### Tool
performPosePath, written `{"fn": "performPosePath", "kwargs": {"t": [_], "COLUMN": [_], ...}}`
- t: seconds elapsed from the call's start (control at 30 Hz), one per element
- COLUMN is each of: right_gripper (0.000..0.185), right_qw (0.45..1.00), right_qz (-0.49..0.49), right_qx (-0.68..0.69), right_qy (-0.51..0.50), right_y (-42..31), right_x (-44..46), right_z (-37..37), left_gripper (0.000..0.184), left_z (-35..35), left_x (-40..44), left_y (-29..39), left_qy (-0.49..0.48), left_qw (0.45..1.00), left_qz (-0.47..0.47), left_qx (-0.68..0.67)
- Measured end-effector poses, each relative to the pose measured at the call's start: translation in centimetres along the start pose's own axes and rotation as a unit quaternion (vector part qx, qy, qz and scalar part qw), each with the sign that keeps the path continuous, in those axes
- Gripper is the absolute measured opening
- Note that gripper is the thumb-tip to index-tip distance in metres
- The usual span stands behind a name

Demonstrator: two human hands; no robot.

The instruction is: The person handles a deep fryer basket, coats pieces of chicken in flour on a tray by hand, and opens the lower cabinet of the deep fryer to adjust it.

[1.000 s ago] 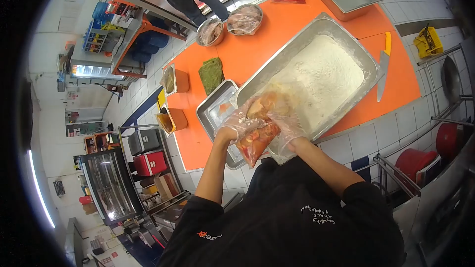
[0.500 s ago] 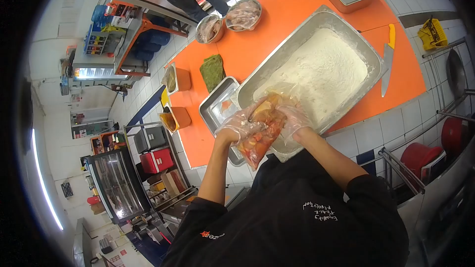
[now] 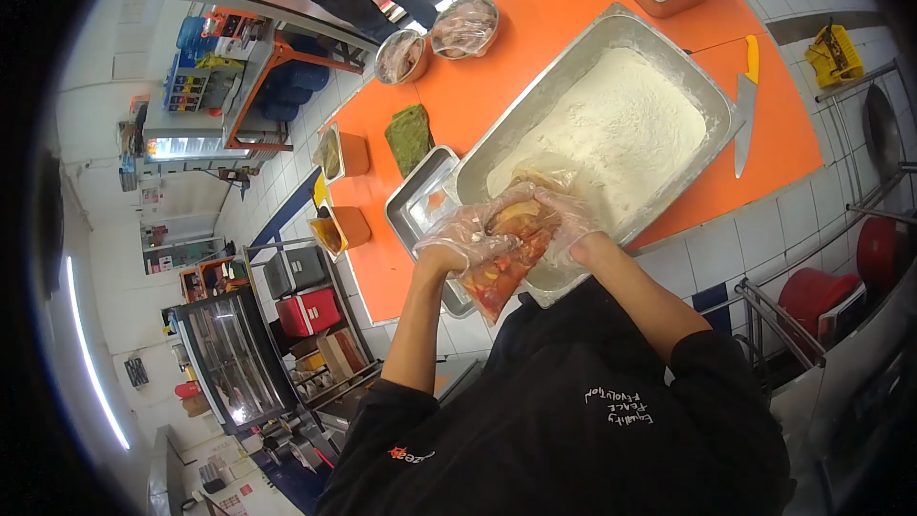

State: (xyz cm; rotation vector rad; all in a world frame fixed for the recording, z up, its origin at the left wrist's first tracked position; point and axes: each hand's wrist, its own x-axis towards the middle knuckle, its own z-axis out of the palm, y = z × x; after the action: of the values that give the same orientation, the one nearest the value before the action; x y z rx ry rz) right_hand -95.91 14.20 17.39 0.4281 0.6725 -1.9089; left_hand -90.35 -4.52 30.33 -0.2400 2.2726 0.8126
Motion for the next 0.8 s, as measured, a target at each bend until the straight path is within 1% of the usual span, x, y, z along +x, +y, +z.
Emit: {"fn": "performPosePath", "kwargs": {"t": [0.07,0.13,0.17,0.23,0.3,0.33,0.37,0.4,0.43,0.47,0.53,0.57,0.6,0.63,0.67,0.73,0.8], "right_gripper": [0.043,0.043,0.043,0.039,0.037,0.035,0.035,0.033,0.032,0.032,0.044,0.044,0.051,0.058,0.058,0.074,0.076], "right_qw": [1.0,0.983,0.983,0.967,0.965,0.962,0.962,0.965,0.967,0.967,0.97,0.97,0.969,0.966,0.967,0.982,0.982], "right_qz": [-0.017,-0.017,-0.018,-0.122,-0.142,-0.161,-0.16,-0.139,-0.117,-0.117,-0.098,-0.098,-0.079,-0.059,-0.058,-0.062,-0.059], "right_qx": [-0.006,-0.123,-0.119,-0.18,-0.161,-0.146,-0.143,-0.144,-0.144,-0.142,-0.139,-0.137,-0.128,-0.119,-0.118,-0.097,-0.095], "right_qy": [0.013,0.132,0.135,0.135,0.151,0.165,0.168,0.172,0.175,0.176,0.176,0.177,0.199,0.22,0.219,0.149,0.151], "right_y": [0.2,0.2,0.6,1.6,2.3,2.5,2.5,1.9,1.5,1.7,2.0,2.1,1.7,1.4,0.9,0.3,1.0], "right_x": [0.1,-0.2,-0.1,0.5,0.7,0.6,0.4,-0.2,-0.5,-0.3,0.2,0.3,-0.2,-0.7,-1.4,-2.3,-2.1], "right_z": [-0.6,-0.1,-0.4,-1.0,-1.1,-1.0,-1.1,-0.6,-0.4,-0.8,-1.3,-1.6,-1.0,-0.4,-0.1,0.3,0.1], "left_gripper": [0.08,0.078,0.078,0.078,0.078,0.078,0.077,0.076,0.076,0.075,0.075,0.076,0.076,0.076,0.077,0.077,0.076], "left_z": [0.5,0.7,0.8,1.0,1.2,1.2,1.2,1.2,1.3,1.4,1.5,1.5,1.5,1.3,1.0,0.7,1.0], "left_x": [0.1,0.1,0.0,-0.2,-0.3,-0.2,-0.1,0.0,0.0,0.1,0.2,0.3,0.4,0.2,-0.1,-0.3,-0.3], "left_y": [-0.3,0.0,0.2,0.3,0.2,0.2,0.4,0.5,0.5,0.4,0.1,-0.1,-0.3,0.2,0.8,1.1,0.6], "left_qy": [0.012,0.021,0.019,0.013,0.035,0.031,0.019,0.008,0.005,0.004,0.002,0.009,0.017,0.016,0.015,0.014,0.036], "left_qw": [1.0,0.999,0.999,1.0,0.996,0.996,0.998,0.999,0.999,0.999,0.998,0.997,0.995,0.995,0.997,0.998,0.998], "left_qz": [0.018,0.037,0.023,0.011,0.071,0.071,0.047,0.024,0.024,0.016,0.009,0.027,0.044,0.043,0.033,0.022,0.036], "left_qx": [-0.007,-0.015,-0.011,-0.005,-0.035,-0.033,-0.034,-0.036,-0.034,-0.047,-0.059,-0.075,-0.091,-0.09,-0.074,-0.056,-0.037]}}
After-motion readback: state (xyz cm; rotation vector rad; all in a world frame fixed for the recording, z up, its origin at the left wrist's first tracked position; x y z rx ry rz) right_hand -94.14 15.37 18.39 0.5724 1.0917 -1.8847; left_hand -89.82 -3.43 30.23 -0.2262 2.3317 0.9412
